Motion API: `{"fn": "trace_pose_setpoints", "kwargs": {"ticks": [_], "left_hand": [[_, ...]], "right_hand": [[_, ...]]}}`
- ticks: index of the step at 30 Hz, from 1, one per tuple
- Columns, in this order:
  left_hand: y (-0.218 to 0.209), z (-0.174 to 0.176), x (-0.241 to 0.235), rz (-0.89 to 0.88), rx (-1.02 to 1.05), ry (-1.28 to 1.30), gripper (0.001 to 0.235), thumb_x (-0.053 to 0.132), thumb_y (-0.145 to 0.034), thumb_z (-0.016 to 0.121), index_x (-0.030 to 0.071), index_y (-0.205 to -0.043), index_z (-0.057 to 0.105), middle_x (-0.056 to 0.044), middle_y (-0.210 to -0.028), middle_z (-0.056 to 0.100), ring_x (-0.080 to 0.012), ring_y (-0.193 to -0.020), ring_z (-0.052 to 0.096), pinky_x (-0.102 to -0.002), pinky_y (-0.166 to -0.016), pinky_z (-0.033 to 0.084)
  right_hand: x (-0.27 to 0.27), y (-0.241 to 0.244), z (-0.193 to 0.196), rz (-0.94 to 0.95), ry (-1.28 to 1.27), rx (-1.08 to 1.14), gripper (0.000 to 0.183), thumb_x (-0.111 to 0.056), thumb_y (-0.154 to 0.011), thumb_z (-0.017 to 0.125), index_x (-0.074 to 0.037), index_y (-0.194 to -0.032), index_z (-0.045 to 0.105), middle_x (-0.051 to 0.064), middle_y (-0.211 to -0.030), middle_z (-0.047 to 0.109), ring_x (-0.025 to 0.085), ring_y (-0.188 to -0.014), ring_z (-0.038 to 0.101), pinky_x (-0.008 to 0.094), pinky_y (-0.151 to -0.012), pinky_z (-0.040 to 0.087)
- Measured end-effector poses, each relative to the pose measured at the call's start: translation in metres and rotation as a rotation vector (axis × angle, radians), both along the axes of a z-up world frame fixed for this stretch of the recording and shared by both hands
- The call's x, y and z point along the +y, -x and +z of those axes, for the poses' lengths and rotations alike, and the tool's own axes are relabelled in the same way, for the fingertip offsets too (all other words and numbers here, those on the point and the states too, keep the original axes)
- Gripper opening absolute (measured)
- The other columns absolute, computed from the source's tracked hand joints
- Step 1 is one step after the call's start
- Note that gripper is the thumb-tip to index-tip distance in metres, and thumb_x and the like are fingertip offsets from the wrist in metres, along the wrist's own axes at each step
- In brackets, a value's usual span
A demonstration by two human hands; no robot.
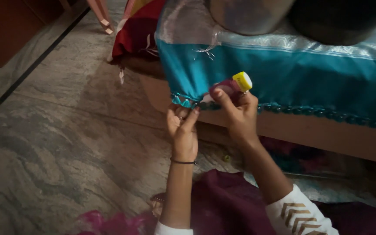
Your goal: Attaching decorative tassels and applying glue to the edge of a blue saree.
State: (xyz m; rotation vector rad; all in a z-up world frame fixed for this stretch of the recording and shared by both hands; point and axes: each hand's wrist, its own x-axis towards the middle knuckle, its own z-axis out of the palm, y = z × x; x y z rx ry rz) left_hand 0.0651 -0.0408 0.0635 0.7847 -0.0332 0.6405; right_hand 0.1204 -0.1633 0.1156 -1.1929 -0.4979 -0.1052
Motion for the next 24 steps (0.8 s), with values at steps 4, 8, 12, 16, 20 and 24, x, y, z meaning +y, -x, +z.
{"fn": "trace_pose_setpoints", "kwargs": {"ticks": [4, 8, 12, 16, 20, 24], "left_hand": [[0.008, 0.015, -0.003, 0.081, 0.026, -0.043, 0.039, -0.010, -0.094, 0.064, 0.002, -0.128, 0.050, -0.005, -0.114, 0.062, -0.0133, -0.107, 0.059, -0.030, -0.097, 0.049], [0.012, 0.019, -0.003, 0.109, 0.040, -0.086, 0.039, -0.010, -0.092, 0.062, 0.003, -0.127, 0.049, -0.005, -0.112, 0.062, -0.0125, -0.106, 0.059, -0.030, -0.096, 0.049], [0.014, 0.015, -0.003, 0.116, 0.057, -0.107, 0.038, -0.010, -0.095, 0.063, 0.002, -0.128, 0.049, -0.005, -0.111, 0.061, -0.0127, -0.105, 0.058, -0.031, -0.096, 0.048], [0.014, 0.022, -0.005, 0.110, 0.095, -0.078, 0.039, -0.009, -0.092, 0.061, 0.002, -0.128, 0.050, -0.005, -0.113, 0.063, -0.0134, -0.108, 0.059, -0.032, -0.099, 0.048], [0.007, 0.008, -0.001, -0.100, -0.027, 0.202, 0.044, -0.004, -0.088, 0.054, -0.001, -0.131, 0.049, -0.007, -0.117, 0.064, -0.0188, -0.112, 0.062, -0.036, -0.104, 0.049], [0.001, 0.011, -0.011, -0.255, -0.090, 0.346, 0.045, 0.001, -0.090, 0.056, -0.001, -0.134, 0.048, -0.010, -0.121, 0.065, -0.0223, -0.115, 0.063, -0.039, -0.103, 0.050]], "right_hand": [[0.004, 0.010, 0.006, 0.076, 0.005, -0.029, 0.020, -0.013, -0.101, 0.070, 0.002, -0.113, 0.071, 0.006, -0.103, 0.076, 0.012, -0.097, 0.071, 0.028, -0.092, 0.056], [0.007, 0.008, 0.001, 0.070, 0.023, -0.062, 0.018, -0.010, -0.100, 0.071, 0.004, -0.113, 0.072, 0.006, -0.104, 0.076, 0.012, -0.098, 0.070, 0.028, -0.092, 0.055], [0.008, 0.018, 0.011, 0.077, -0.009, -0.057, 0.015, -0.008, -0.100, 0.071, 0.003, -0.109, 0.070, 0.006, -0.105, 0.075, 0.012, -0.099, 0.069, 0.028, -0.094, 0.055], [0.004, 0.023, 0.014, -0.015, 0.077, -0.108, 0.016, -0.008, -0.097, 0.072, 0.003, -0.109, 0.071, 0.007, -0.102, 0.077, 0.013, -0.097, 0.072, 0.029, -0.092, 0.058], [-0.005, 0.014, 0.008, -0.019, -0.049, -0.005, 0.018, -0.010, -0.099, 0.071, 0.003, -0.112, 0.070, 0.008, -0.104, 0.076, 0.014, -0.099, 0.071, 0.029, -0.093, 0.056], [-0.014, 0.005, 0.002, 0.003, -0.044, -0.012, 0.019, -0.012, -0.100, 0.071, 0.002, -0.113, 0.070, 0.008, -0.104, 0.077, 0.014, -0.098, 0.071, 0.029, -0.095, 0.055]]}}
